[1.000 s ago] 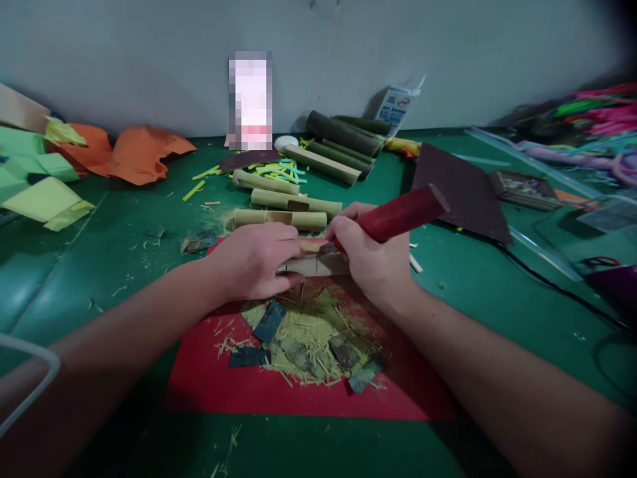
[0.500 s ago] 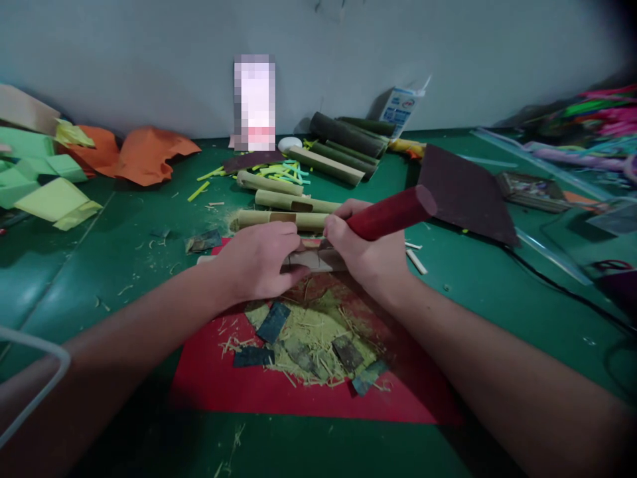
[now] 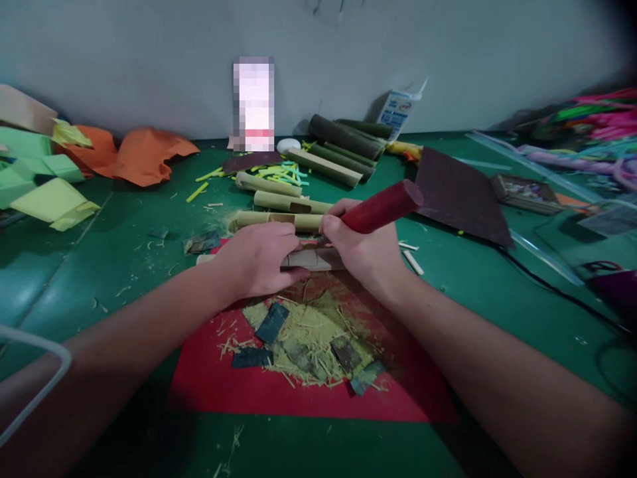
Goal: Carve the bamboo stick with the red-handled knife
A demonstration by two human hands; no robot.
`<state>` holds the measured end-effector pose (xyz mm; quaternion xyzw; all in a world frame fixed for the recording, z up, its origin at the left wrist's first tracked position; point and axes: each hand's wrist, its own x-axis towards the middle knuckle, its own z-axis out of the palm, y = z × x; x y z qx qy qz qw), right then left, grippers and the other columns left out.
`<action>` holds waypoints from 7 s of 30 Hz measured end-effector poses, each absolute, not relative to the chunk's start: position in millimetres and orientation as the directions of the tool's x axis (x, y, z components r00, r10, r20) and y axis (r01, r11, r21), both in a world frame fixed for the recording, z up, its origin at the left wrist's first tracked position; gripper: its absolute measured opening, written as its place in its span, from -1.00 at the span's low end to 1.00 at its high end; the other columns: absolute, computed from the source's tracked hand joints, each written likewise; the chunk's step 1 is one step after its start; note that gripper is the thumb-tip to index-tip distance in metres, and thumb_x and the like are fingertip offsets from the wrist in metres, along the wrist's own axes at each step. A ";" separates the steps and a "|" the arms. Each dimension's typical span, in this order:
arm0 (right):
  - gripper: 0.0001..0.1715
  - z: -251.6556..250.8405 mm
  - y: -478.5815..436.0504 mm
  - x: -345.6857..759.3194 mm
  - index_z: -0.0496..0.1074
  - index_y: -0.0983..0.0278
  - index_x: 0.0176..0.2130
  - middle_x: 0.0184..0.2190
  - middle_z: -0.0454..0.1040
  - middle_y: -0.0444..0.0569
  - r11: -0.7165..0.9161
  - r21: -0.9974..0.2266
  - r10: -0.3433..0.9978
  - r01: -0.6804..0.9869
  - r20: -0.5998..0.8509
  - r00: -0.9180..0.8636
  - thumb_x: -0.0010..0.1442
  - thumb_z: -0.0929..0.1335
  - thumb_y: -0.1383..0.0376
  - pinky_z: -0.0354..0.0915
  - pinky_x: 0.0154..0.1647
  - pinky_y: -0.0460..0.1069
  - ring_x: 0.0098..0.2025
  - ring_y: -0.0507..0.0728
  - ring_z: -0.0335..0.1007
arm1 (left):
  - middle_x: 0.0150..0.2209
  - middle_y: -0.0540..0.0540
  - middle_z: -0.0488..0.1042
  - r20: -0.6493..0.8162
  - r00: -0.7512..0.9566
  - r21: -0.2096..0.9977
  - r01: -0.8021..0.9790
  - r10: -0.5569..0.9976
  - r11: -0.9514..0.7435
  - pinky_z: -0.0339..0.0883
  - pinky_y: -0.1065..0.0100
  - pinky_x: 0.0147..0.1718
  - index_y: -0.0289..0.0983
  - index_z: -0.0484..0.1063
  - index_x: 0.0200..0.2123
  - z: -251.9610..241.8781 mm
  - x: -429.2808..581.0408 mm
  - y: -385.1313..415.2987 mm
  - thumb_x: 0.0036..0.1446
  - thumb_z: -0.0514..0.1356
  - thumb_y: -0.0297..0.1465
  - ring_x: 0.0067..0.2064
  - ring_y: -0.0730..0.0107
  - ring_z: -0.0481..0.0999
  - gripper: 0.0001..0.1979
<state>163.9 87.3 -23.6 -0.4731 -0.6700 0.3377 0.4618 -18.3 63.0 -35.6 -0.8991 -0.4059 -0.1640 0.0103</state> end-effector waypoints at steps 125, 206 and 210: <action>-0.78 -25.3 78.1 158.3 0.24 0.21 -0.57 -0.60 0.26 -0.17 0.404 -0.795 0.915 0.453 0.351 -0.199 0.00 0.34 0.24 0.07 -0.46 -0.01 -0.50 0.02 0.14 | -0.25 -0.21 0.57 0.225 0.634 0.155 0.726 0.740 -0.670 0.41 0.19 -0.24 -0.34 0.52 -0.25 -33.7 -15.3 62.2 0.23 0.21 -0.21 -0.17 0.10 0.56 -0.71; -0.87 -16.4 86.5 177.1 0.49 0.19 -0.38 -0.58 0.42 -0.15 0.373 -0.928 0.925 -0.018 0.370 0.087 0.16 0.34 0.36 0.29 -0.54 0.00 -0.59 0.04 0.36 | -0.26 -0.15 0.51 0.267 0.655 0.091 0.713 0.707 -0.695 0.34 0.26 -0.33 -0.37 0.47 -0.20 -31.1 -11.4 50.7 0.18 0.25 -0.30 -0.23 0.19 0.52 -0.77; -0.90 -27.1 101.0 190.4 0.52 0.21 -0.35 -0.56 0.48 -0.08 0.155 -0.984 0.986 -0.083 0.149 0.068 0.14 0.39 0.24 0.31 -0.54 -0.02 -0.46 0.12 0.47 | -0.28 -0.15 0.49 0.300 0.682 0.086 0.677 0.667 -0.731 0.31 0.28 -0.32 -0.37 0.47 -0.28 -32.9 -15.0 52.7 0.23 0.23 -0.29 -0.25 0.22 0.50 -0.78</action>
